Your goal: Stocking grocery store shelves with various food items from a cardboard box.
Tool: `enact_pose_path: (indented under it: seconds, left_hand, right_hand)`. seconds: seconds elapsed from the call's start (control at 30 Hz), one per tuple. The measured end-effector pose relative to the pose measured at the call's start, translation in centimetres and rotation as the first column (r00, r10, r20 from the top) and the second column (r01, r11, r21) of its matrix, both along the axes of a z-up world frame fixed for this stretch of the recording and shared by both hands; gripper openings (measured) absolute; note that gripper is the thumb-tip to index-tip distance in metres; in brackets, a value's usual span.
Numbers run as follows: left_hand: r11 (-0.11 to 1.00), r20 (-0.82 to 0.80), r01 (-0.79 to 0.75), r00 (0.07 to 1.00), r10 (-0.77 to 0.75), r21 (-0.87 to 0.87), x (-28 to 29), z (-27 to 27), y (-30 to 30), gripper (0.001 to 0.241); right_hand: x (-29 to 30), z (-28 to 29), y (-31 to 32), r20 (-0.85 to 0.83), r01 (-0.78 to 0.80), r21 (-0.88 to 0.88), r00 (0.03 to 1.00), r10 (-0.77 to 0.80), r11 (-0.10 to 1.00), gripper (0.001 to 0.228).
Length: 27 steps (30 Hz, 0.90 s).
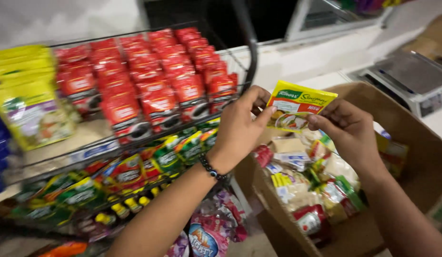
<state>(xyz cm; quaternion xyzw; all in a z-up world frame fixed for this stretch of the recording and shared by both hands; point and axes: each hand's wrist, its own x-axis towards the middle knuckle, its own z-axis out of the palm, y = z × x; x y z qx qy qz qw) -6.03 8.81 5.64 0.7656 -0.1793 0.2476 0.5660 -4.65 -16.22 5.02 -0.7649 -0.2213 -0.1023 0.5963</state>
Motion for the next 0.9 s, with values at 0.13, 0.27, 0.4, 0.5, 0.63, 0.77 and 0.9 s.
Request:
enact_pose_path:
  seconds: [0.13, 0.27, 0.4, 0.5, 0.63, 0.77, 0.9]
  left_hand:
    - [0.996, 0.060, -0.077, 0.995, 0.080, -0.055, -2.3, 0.9, 5.1, 0.017]
    - [0.980, 0.063, -0.194, 0.979, 0.196, -0.036, -5.7, 3.0, 10.9, 0.019]
    - [0.953, 0.169, -0.302, 0.939, 0.299, -0.008, -8.4, 3.2, 17.1, 0.019]
    - [0.941, 0.147, -0.338, 0.931, 0.334, -0.002, -10.6, 3.4, 21.8, 0.018]
    - [0.883, 0.062, -0.467, 0.884, 0.464, 0.054, -13.6, 4.6, 27.5, 0.027]
    - [0.810, 0.134, -0.554, 0.833, 0.537, 0.194, -15.1, 4.7, 32.8, 0.046]
    - [0.675, 0.185, -0.663, 0.744, 0.642, 0.323, -15.4, 4.4, 36.8, 0.051]
  right_hand:
    - [-1.3, 1.6, 5.1, 0.041, -0.051, 0.041, 0.998, 0.049, 0.998, 0.007]
    - [-2.6, 3.3, 11.2, 0.119, -0.130, 0.008, 0.985, 0.128, 0.991, 0.006]
    - [-3.0, 4.1, 17.6, 0.236, -0.234, -0.057, 0.942, 0.241, 0.971, 0.009]
    - [-3.8, 4.3, 23.2, 0.158, -0.353, 0.061, 0.927, 0.340, 0.934, 0.011]
    - [-5.1, 5.3, 30.1, 0.198, -0.317, -0.112, 0.922, 0.333, 0.942, 0.013]
    - [-4.4, 4.6, 37.1, 0.183, -0.441, -0.043, 0.879, 0.441, 0.897, 0.014]
    - [-1.2, 1.8, 43.1, 0.136, -0.507, -0.030, 0.852, 0.506, 0.861, 0.010]
